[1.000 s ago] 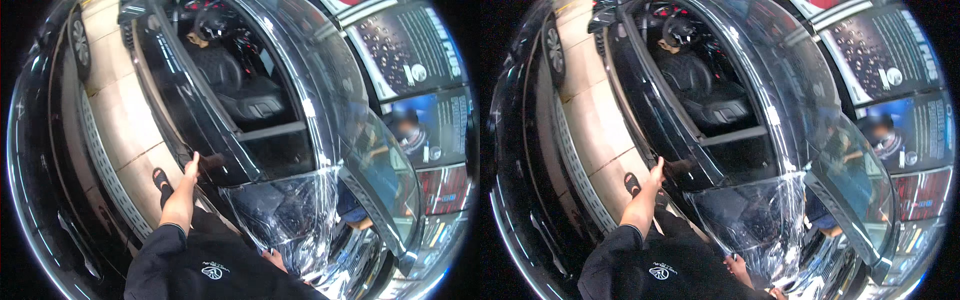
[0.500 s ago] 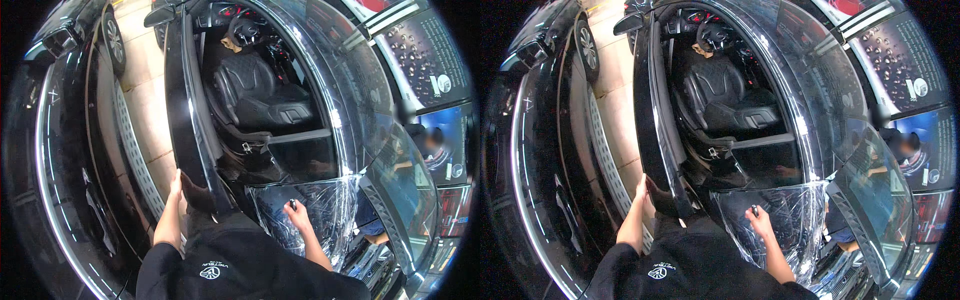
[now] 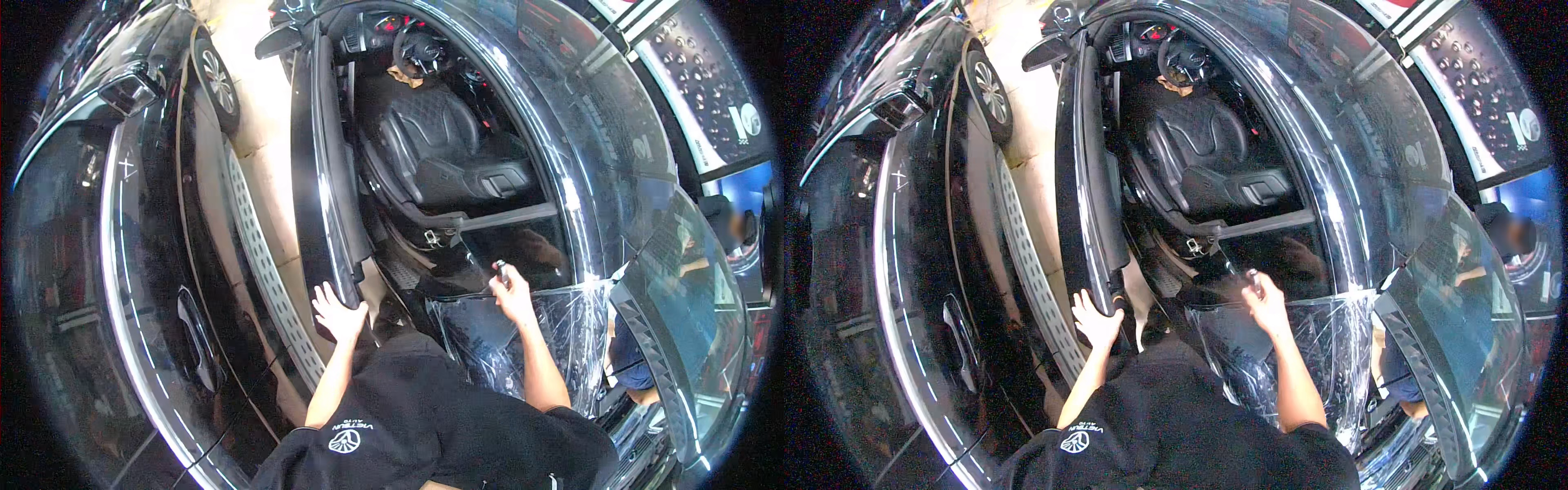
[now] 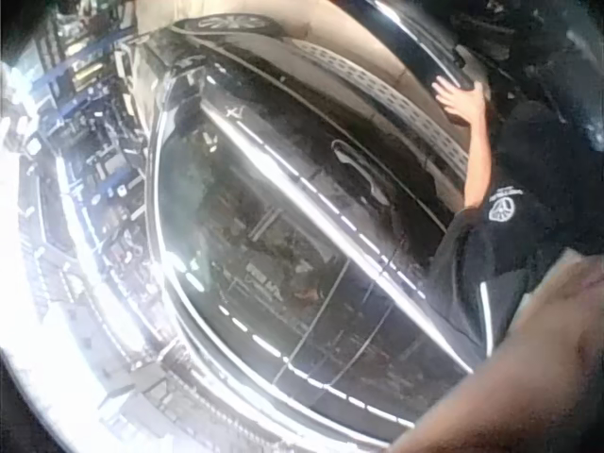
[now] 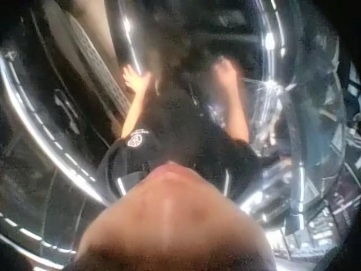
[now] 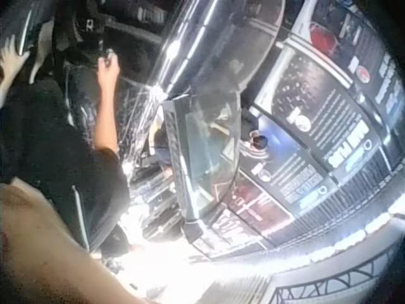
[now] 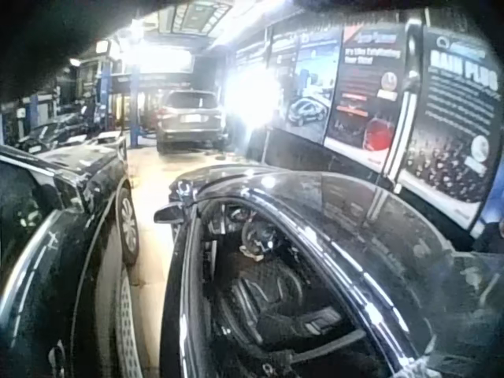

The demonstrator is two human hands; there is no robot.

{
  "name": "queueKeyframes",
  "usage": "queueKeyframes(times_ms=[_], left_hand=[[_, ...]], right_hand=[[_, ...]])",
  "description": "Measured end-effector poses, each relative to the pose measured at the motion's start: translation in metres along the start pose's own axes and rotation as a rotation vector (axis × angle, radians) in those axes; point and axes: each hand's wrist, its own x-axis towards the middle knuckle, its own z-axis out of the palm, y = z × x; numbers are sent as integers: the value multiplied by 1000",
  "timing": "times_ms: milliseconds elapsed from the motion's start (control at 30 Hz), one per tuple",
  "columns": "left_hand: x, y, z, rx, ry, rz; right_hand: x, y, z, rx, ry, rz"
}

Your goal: Enter the driver's seat and check the car's interior controls.

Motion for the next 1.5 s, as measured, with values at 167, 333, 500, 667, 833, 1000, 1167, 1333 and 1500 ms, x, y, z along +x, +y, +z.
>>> queueKeyframes(times_ms=[167,333,500,667,833,1000,1167,1333,1500], left_hand=[[5,-8,-8,-34,14,16],[21,-53,-22,-93,33,72],[36,-83,-39,6,8,16],[46,-90,-49,72,85,-25],[54,-84,-63,93,151,36],[58,-90,-67,68,188,95],[88,-100,-70,-315,53,-28],[252,-34,-93,-300,-1,349],[321,26,-93,-47,-35,330]], right_hand=[[23,-25,-20,152,95,30],[41,-7,-41,79,179,-92],[72,-27,-47,-183,254,-251],[110,-107,-60,-158,314,-407],[172,-191,-72,-340,578,-772],[276,-246,-72,-424,663,-853],[390,-288,-56,-616,659,-683],[470,-335,-37,-873,700,-628],[510,-354,-18,-1054,729,-593]])
